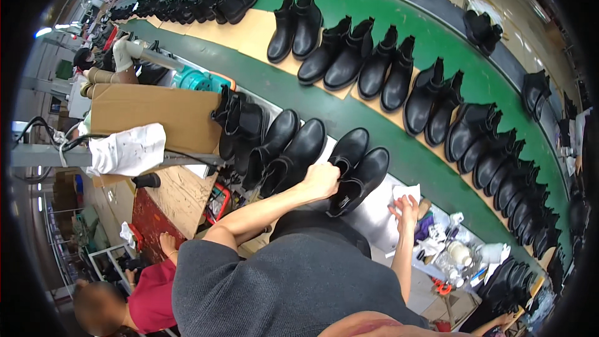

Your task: The person wipes and brushes black leather boots on a workbench. They use a white cloth to wipe the uppers and a brush to clean the soles and sides, then apply a substance from a small tube to the interior of the boots. The person handles multiple boots one at a time, placing them back on the bench after each treatment.

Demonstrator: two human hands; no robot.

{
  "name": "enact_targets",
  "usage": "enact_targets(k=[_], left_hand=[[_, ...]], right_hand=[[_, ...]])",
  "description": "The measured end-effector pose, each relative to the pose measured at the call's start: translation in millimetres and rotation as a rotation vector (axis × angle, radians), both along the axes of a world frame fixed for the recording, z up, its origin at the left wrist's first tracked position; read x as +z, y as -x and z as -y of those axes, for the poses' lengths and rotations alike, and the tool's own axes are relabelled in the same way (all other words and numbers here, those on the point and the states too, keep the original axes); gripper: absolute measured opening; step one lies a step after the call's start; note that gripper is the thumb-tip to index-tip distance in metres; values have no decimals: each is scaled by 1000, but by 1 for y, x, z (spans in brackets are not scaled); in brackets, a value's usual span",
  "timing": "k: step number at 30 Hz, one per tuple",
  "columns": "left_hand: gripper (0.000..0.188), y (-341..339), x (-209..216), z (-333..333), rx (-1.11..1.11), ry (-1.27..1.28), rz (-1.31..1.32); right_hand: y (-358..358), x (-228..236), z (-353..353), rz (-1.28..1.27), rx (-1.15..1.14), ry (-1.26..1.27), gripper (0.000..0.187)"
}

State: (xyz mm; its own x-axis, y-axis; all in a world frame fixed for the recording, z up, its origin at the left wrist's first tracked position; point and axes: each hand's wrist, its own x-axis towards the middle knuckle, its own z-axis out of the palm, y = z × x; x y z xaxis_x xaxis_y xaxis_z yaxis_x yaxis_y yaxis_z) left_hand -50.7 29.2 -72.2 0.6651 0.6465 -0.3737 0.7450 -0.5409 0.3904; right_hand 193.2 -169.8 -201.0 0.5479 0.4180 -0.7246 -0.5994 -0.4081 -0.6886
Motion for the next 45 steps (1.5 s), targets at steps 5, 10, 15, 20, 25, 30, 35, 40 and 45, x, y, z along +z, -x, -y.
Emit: enact_targets(k=[5, 10, 15, 20, 25, 30, 35, 40, 45], left_hand=[[18, 37, 129, -116, 68, -345, 67], [13, 68, 188, -285, 323, -811, 37], [12, 94, 139, -516, 301, -1043, -70], [37, 83, 62, -660, 562, -539, -381], [60, 171, -94, -675, 923, -441, -17], [68, 2, 9, -605, 693, -831, -110], [46, -54, -22, -577, 689, -91, -167], [24, -34, -37, -554, 878, -327, 121], [16, -1, 59, -417, 601, -622, 525]], right_hand=[[-9, -10, 16, 37, 62, 48, 48], [-4, -2, 13, 67, 28, 148, 41], [-2, 8, 1, 100, 23, 243, 36], [6, -2, 7, 163, -42, 351, 29], [-8, -34, 28, 90, 67, 445, 29], [-2, -36, -28, 119, 79, 488, 22], [-28, -44, -72, 174, 228, 394, 17], [-37, -34, -92, 225, 319, 272, 17], [-32, 1, -77, 333, 356, 97, 21]])
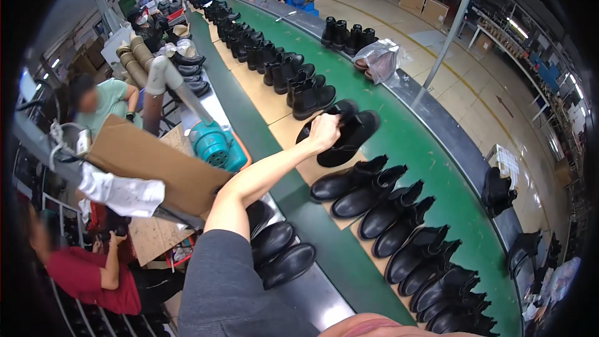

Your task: The person wipes and brushes black leather boots on a workbench. They use a white cloth to wipe the uppers and a brush to clean the soles and sides, then apply a substance from a small tube to the interior of the boots. The person handles multiple boots one at a time, placing them back on the bench after each treatment.

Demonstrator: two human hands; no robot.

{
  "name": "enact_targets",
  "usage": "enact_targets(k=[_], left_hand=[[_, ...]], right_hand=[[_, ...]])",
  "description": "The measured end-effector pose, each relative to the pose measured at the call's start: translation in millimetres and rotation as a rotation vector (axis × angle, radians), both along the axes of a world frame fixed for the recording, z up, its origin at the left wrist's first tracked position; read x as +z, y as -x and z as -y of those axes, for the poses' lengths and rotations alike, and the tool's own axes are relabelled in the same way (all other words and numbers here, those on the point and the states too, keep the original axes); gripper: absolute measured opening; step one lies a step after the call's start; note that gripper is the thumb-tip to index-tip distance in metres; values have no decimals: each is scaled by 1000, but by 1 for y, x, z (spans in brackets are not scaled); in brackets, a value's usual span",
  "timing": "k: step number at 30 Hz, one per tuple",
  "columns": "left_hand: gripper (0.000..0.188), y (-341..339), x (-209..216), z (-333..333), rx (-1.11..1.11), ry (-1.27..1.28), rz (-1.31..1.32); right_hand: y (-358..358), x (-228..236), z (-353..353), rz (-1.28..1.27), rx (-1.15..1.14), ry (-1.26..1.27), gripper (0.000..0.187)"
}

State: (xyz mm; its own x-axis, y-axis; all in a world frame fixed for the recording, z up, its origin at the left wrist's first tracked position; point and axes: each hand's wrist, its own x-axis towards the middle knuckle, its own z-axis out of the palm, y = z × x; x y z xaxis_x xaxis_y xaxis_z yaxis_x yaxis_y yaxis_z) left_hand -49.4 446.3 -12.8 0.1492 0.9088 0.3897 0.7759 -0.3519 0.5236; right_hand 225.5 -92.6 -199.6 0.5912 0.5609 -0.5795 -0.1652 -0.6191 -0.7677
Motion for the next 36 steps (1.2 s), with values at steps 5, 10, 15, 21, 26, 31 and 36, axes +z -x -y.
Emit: enact_targets(k=[5, 10, 15, 21, 26, 31, 36], left_hand=[[20, -14, 85, 134, -673, -271, -377], [13, -32, 47, 306, -1256, -383, -597], [11, -33, -49, 415, -1688, -112, -528], [41, 37, -88, 427, -435, 847, 305], [95, 58, -165, 416, -40, 1651, 593], [109, 42, -81, 400, -368, 1505, 699], [96, 29, -33, 401, -518, 1396, 646]], right_hand=[[-8, 93, -4, 166, 14, -426, 27], [21, 181, -87, 64, 116, -485, 60], [77, 32, -32, 28, 268, 21, 102], [123, 43, 43, -338, -110, -70, 106], [126, 53, 26, -430, -42, 48, 112], [106, 56, 44, -816, -314, -297, 36], [109, 51, 57, -956, -329, -423, 37]])
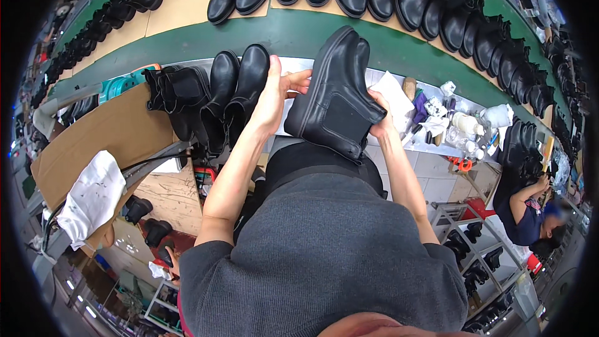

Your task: The person wipes and brushes black leather boots on a workbench. They use a white cloth to wipe the uppers and a brush to clean the soles and sides, then apply a substance from a small tube to the interior of the boots. The person handles multiple boots one at a time, placing them back on the bench after each treatment.

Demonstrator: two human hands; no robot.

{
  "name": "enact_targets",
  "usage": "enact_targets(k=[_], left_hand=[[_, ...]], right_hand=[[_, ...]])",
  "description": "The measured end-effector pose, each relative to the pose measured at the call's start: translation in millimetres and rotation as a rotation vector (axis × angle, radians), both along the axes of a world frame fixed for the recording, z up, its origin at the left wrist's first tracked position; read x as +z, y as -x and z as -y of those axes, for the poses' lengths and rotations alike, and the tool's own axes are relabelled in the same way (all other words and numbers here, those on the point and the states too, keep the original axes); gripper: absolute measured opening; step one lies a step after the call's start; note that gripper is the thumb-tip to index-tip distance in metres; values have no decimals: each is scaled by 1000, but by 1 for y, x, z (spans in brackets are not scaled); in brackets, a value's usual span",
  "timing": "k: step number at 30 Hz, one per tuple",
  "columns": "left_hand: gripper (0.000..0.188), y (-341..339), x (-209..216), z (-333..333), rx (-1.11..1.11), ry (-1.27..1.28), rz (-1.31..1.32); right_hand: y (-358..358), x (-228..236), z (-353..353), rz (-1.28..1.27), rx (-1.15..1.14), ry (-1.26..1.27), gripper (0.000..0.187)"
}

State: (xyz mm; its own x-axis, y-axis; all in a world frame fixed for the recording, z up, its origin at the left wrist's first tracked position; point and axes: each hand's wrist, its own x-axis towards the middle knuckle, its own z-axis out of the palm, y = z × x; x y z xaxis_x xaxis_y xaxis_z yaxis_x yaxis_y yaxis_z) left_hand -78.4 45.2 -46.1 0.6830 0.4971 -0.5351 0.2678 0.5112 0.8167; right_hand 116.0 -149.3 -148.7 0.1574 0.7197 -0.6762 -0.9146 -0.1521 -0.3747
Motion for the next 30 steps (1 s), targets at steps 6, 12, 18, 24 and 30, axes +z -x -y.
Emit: enact_targets(k=[6, 12, 18, 24, 30], left_hand=[[75, -3, -40, -9, 16, 46, 19], [57, -11, -90, 16, 93, 722, 388], [71, -37, -86, 26, 221, 834, 554], [60, -31, -110, -7, 61, 645, 578], [46, -6, -78, 23, -82, -412, 305]], right_hand=[[8, 36, 3, 597, 69, 129, 73], [-2, 100, -21, 750, 46, 4, 76], [5, 92, -27, 1218, -99, 57, 59], [3, 82, -39, 1121, -322, 13, 64], [-26, 67, -6, 257, -238, -197, 65]])
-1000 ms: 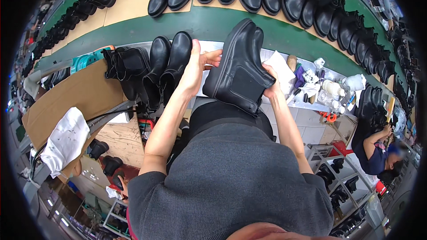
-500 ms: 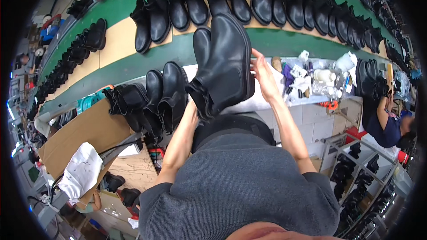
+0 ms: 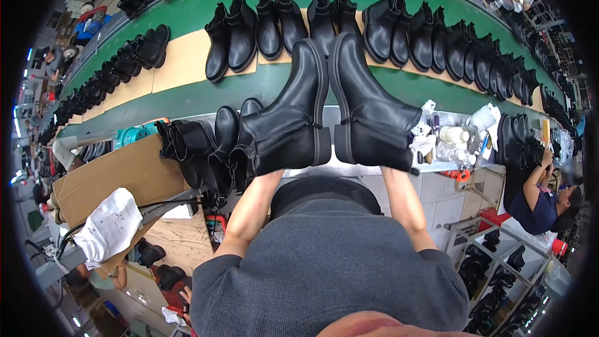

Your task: The person wipes and brushes black leather boots on a workbench. They use a white cloth to wipe the uppers and a brush to clean the soles and sides, then apply a substance from a small tube to the interior of the boots. The person handles multiple boots one at a time, placing them back on the bench after each treatment.

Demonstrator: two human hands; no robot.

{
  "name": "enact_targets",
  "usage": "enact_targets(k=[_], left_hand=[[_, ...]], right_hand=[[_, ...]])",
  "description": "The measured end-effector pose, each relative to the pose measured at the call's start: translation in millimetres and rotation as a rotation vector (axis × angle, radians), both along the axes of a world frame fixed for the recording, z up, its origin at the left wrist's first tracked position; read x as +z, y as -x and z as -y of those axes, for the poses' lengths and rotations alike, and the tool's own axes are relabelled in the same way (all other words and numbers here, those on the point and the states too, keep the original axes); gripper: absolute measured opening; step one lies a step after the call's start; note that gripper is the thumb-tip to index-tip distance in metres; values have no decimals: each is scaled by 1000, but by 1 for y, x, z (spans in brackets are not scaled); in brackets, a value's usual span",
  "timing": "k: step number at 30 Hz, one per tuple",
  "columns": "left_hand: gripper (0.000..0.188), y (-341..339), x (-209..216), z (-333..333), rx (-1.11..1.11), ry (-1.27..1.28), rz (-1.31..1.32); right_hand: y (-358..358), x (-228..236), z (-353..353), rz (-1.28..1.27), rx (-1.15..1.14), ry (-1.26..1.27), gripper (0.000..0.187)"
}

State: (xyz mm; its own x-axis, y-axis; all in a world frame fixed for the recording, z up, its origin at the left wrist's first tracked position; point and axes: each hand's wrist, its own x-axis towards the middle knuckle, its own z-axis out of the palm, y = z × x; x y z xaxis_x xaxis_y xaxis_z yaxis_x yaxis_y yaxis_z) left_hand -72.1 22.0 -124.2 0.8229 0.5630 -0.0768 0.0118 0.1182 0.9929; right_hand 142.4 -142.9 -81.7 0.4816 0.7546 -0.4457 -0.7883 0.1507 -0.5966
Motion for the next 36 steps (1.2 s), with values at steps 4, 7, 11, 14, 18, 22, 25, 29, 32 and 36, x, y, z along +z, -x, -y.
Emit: enact_targets(k=[4, 7, 11, 14, 18, 22, 25, 29, 32, 36], left_hand=[[46, -27, 68, 14, -31, 676, 172], [45, -37, 73, 21, 71, 700, 190], [45, -15, 35, 27, 152, 508, 159], [48, -2, 22, 15, 144, 751, 251], [51, -2, 33, -14, 105, 985, 46], [64, 17, 58, -40, 0, 223, -166], [71, 20, 77, -56, -188, 267, -71], [87, 10, 94, -57, -277, 163, -29], [84, -2, 91, -50, -238, 432, 154], [63, -28, 98, -26, -73, 1132, 317]], right_hand=[[7, -21, 8, -113, 8, 5, 66], [13, -31, 8, -143, -5, 27, 66], [10, -36, 10, -181, -6, 17, 67], [2, -30, 11, -157, 1, 1, 68], [-14, -23, -3, 150, 48, 145, 69], [-12, 32, -7, 794, 169, 173, 74], [-20, 35, 1, 795, 190, 181, 76], [-23, 35, -3, 563, 149, 246, 67], [-27, 33, -3, 190, 105, 196, 51], [-24, 49, -23, -33, 104, -57, 39]])
